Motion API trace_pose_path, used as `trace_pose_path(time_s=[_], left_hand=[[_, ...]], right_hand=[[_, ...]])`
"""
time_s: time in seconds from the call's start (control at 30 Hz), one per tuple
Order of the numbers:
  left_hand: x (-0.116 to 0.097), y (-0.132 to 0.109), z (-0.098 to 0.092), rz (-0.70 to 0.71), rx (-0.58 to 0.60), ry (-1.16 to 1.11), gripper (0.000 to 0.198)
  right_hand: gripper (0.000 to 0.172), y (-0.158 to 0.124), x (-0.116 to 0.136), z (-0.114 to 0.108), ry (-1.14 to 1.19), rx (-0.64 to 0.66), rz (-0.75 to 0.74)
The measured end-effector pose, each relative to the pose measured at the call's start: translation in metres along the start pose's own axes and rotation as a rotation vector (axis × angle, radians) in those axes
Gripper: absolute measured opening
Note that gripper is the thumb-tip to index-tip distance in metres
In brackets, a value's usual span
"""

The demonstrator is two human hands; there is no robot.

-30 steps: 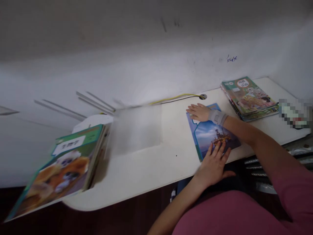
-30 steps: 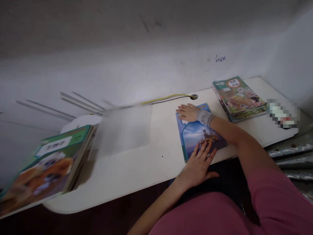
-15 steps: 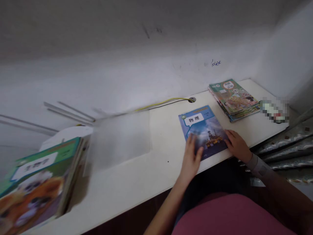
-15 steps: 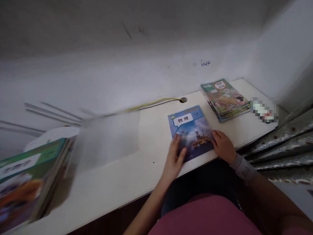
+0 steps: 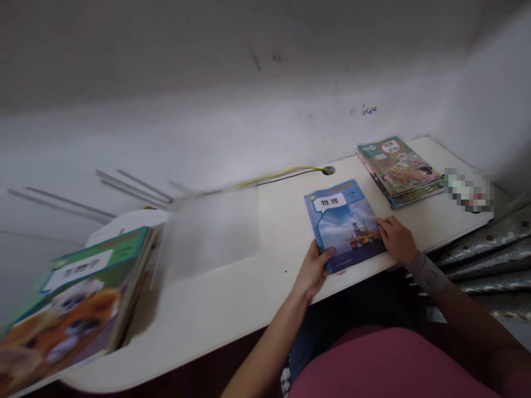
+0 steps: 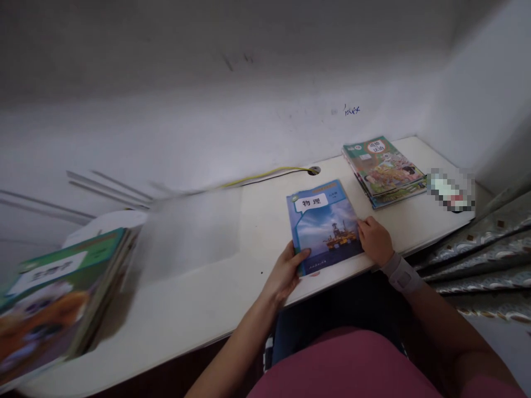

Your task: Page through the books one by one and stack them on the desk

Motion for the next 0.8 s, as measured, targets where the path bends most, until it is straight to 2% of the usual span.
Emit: trace_pose_path(time_s=[0.1, 0.2, 0.27, 0.37, 0.43, 0.53, 0.6, 0.7, 0.8], left_hand=[[0.002, -0.004, 0.002, 0.099, -0.095, 0.004, 0.050], [-0.005, -0.008, 0.005, 0.170, -0.096, -0.011, 0.055], [-0.012, -0.007, 0.010, 0.200, -0.076, -0.028, 0.056], [-0.026, 0.006, 0.030, 0.225, -0.019, -0.033, 0.056], [-0.034, 0.027, 0.055, 0.236, 0.042, -0.023, 0.054], [-0.045, 0.071, 0.105, 0.256, 0.143, -0.005, 0.050], [-0.049, 0.104, 0.141, 0.262, 0.183, 0.016, 0.048], [-0.054, 0.147, 0.184, 0.283, 0.188, 0.104, 0.048], [-0.055, 0.175, 0.208, 0.294, 0.216, 0.187, 0.046]], right_hand=[[0.036, -0.001, -0.002, -0.003, 0.162, -0.050, 0.017], [0.040, -0.006, -0.013, -0.010, 0.475, -0.084, 0.110], [0.044, -0.011, -0.022, -0.012, 0.747, -0.019, 0.221], [0.044, -0.013, -0.035, -0.021, 1.137, 0.090, 0.378], [0.040, -0.006, -0.054, -0.040, 1.254, 0.009, 0.449], [0.030, 0.017, -0.099, -0.072, 1.252, -0.220, 0.483], [0.024, 0.035, -0.131, -0.086, 1.177, -0.298, 0.505], [0.023, 0.060, -0.175, -0.098, 0.940, -0.367, 0.573], [0.025, 0.080, -0.206, -0.099, 0.804, -0.356, 0.607]])
Point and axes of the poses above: each hand's wrist, its own y-axis towards the middle knuckle, its own z-axis out of the palm, x = y × z, the point moved 8 cm from there along y, towards the middle knuckle, and after that the axes turned 6 degrees about y, right-handed, at the moved point
